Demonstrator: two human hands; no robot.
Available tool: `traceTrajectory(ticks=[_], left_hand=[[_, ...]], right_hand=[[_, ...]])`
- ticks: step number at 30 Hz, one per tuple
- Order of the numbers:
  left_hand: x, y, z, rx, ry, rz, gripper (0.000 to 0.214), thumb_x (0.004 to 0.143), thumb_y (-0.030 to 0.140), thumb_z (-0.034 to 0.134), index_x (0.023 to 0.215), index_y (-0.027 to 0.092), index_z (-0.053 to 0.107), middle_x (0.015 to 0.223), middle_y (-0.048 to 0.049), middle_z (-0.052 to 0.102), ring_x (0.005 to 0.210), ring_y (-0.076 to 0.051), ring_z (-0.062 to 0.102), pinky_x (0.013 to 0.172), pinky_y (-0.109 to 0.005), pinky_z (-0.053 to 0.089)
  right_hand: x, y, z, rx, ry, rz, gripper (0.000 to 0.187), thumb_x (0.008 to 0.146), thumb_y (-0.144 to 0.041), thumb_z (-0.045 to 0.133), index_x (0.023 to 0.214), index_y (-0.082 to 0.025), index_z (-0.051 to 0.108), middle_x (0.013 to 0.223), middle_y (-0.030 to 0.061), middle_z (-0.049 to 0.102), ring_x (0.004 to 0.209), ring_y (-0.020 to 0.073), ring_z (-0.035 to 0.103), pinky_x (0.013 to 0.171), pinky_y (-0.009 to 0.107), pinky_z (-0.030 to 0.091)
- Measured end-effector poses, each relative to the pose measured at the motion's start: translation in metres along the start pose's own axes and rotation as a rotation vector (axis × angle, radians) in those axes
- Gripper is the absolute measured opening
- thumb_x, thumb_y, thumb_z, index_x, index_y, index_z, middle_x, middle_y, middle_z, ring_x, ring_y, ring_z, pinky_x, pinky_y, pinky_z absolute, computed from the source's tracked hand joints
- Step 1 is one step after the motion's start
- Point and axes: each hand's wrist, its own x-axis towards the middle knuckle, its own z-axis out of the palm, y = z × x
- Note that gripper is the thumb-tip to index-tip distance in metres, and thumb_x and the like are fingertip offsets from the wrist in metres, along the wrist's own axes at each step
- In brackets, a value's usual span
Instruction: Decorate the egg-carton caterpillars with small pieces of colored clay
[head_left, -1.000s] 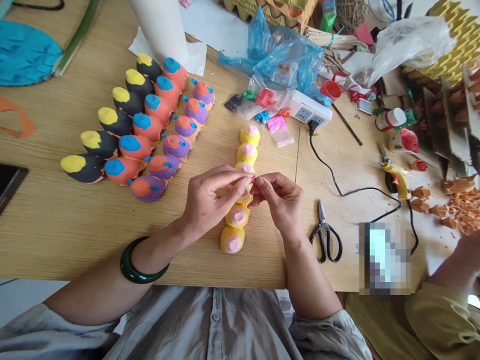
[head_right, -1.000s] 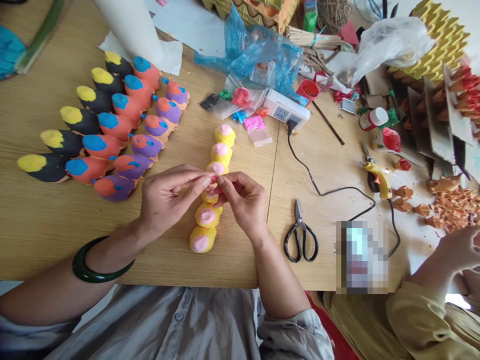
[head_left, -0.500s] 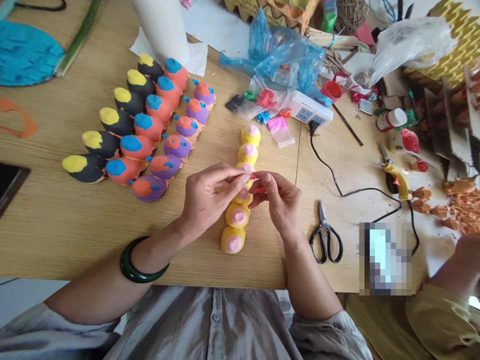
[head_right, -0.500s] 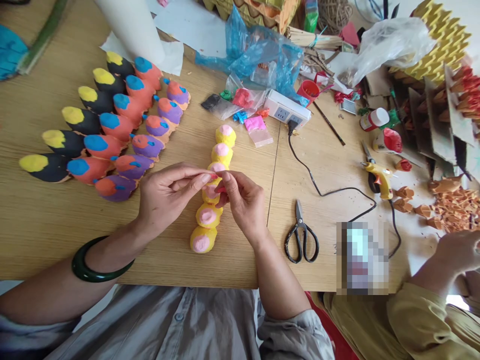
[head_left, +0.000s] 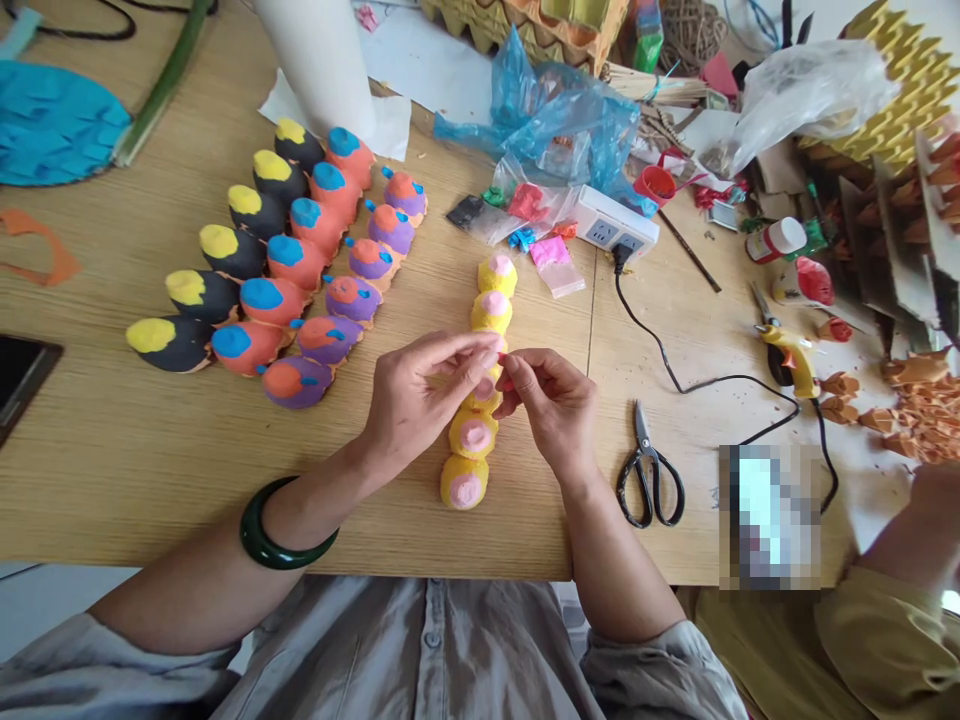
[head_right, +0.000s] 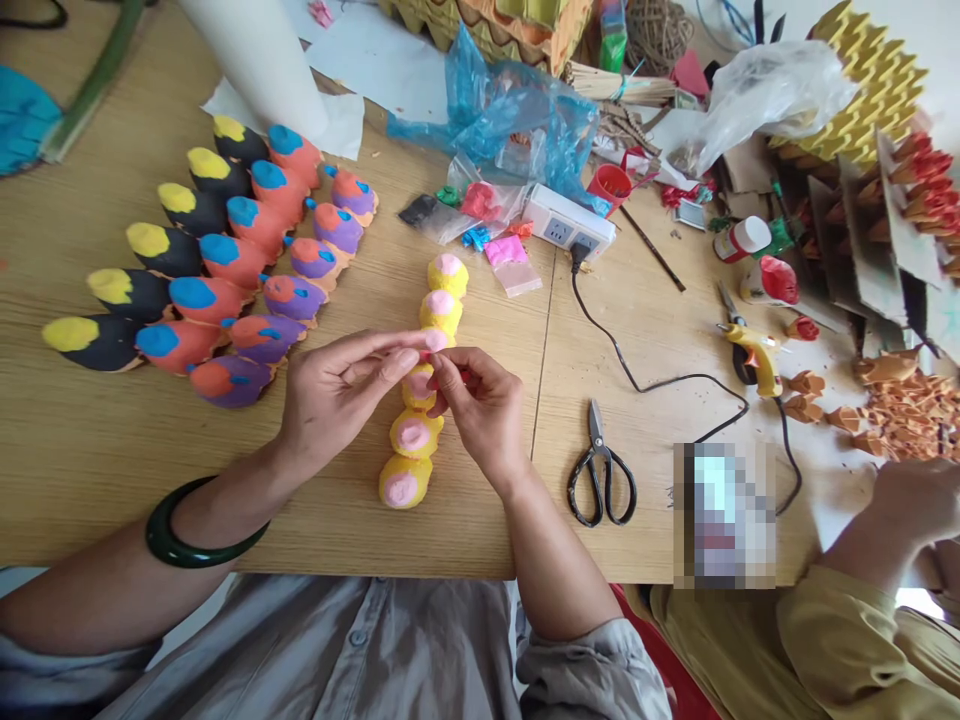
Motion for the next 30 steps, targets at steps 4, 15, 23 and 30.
traceTrajectory(ticks=[4,15,23,30], left_hand=[[0.002,0.000,-0.001,0.057,0.023,0.030,0.022,0.093,0.043,0.076,0.095,0.023,0.084,0.098,-0.0046,0.083,0.085,-0.020,0.077,0.083,-0.029,0.061],[0.066,-0.020,-0.002,-0.272,0.192,-0.246,0.018,0.081,0.033,0.080,0.083,0.015,0.079,0.079,-0.0053,0.075,0.071,-0.014,0.067,0.064,-0.025,0.059],[0.114,-0.039,0.014,-0.192,0.272,-0.188,0.018,0.080,0.032,0.081,0.076,0.016,0.073,0.077,-0.0021,0.073,0.070,-0.013,0.065,0.066,-0.023,0.055],[0.120,-0.044,0.019,-0.163,0.239,-0.137,0.015,0.083,0.029,0.078,0.081,0.015,0.075,0.078,-0.0020,0.072,0.072,-0.014,0.067,0.067,-0.025,0.058]], right_hand=[[-0.001,-0.002,-0.001,-0.045,-0.052,0.025,0.043,0.092,-0.062,0.073,0.094,-0.020,0.074,0.073,-0.0008,0.073,0.052,0.0098,0.066,0.049,0.022,0.058],[0.029,0.031,-0.018,0.015,0.240,0.064,0.056,0.088,-0.073,0.069,0.087,-0.017,0.073,0.064,-0.0046,0.058,0.043,0.0062,0.049,0.039,0.020,0.045],[0.028,0.034,-0.018,-0.007,0.204,0.071,0.054,0.089,-0.070,0.068,0.089,-0.017,0.073,0.065,-0.0040,0.059,0.044,0.0069,0.050,0.041,0.021,0.044],[0.028,0.037,-0.019,-0.032,0.189,0.067,0.049,0.093,-0.065,0.066,0.088,-0.017,0.074,0.064,-0.0039,0.059,0.044,0.0072,0.049,0.042,0.021,0.043]])
